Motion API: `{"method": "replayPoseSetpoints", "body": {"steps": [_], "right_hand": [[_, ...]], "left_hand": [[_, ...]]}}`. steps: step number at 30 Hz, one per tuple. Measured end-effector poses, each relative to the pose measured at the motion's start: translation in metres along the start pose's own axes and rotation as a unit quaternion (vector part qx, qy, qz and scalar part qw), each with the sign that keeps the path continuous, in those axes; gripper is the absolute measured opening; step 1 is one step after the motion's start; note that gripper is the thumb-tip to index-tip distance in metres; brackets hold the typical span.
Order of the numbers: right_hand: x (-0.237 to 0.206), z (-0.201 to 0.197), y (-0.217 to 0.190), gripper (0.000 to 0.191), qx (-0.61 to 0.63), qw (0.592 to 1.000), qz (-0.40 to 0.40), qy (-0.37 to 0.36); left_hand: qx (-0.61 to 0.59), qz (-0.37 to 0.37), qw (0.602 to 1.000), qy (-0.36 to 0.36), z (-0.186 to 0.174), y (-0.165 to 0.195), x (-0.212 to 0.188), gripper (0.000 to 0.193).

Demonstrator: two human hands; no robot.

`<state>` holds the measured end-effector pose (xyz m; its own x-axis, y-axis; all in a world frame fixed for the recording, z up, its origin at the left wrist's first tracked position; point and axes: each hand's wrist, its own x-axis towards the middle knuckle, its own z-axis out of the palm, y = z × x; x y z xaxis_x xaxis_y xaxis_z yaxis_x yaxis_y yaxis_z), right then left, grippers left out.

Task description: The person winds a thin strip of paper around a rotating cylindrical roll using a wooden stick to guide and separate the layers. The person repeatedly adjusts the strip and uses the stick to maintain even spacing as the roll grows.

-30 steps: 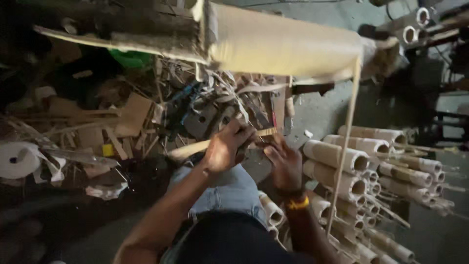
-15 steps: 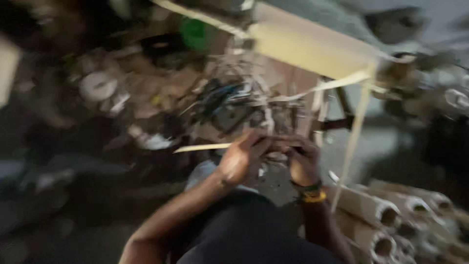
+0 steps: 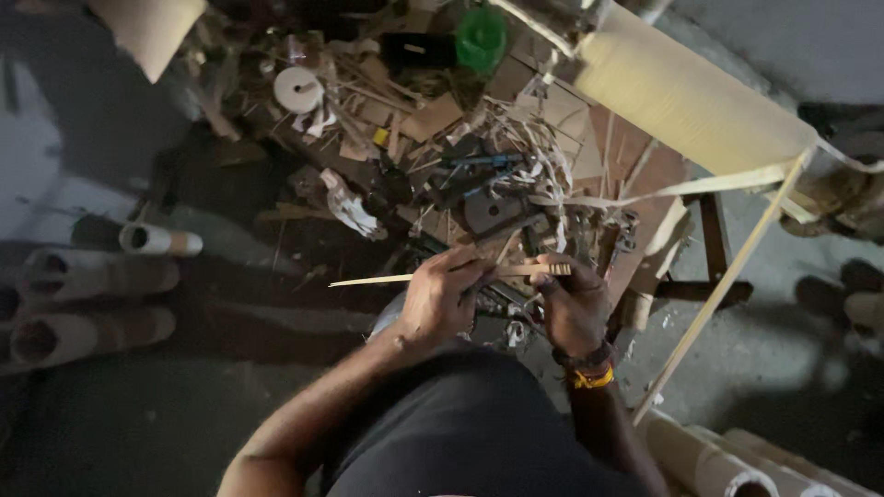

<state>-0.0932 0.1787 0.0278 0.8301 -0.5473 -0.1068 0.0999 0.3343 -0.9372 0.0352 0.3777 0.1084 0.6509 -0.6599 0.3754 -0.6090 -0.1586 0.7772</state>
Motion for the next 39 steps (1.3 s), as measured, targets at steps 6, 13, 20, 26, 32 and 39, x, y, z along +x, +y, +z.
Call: {"method": "replayPoseSetpoints", "body": {"steps": [6, 13, 20, 26, 32, 39], "right_hand": [[0.004, 0.039, -0.009, 0.034, -0.108, 0.993, 0.055, -0.012], [0.023, 0.071, -0.014, 0.045, -0.167, 0.982, -0.087, -0.028], [0.058, 0.114, 0.002, 0.044, -0.379, 0.918, -0.118, -0.002], [0.101, 0.173, 0.027, 0.036, -0.248, 0.966, -0.068, -0.029], [0.149, 0.227, 0.039, 0.035, -0.335, 0.937, -0.047, -0.092], [0.191, 0.271, 0.075, 0.03, -0.218, 0.968, 0.123, -0.03]], "left_hand": [[0.025, 0.016, 0.998, 0.055, -0.022, -0.006, -0.017, 0.03], [0.107, 0.008, 0.994, 0.016, -0.039, -0.04, -0.008, 0.037], [0.114, 0.017, 0.993, -0.03, -0.062, -0.097, 0.012, 0.055], [0.113, -0.002, 0.993, -0.021, -0.103, -0.147, 0.029, 0.051], [0.109, -0.043, 0.993, -0.027, -0.131, -0.198, 0.044, 0.049], [0.149, -0.042, 0.988, -0.015, -0.16, -0.257, 0.052, 0.048]]}}
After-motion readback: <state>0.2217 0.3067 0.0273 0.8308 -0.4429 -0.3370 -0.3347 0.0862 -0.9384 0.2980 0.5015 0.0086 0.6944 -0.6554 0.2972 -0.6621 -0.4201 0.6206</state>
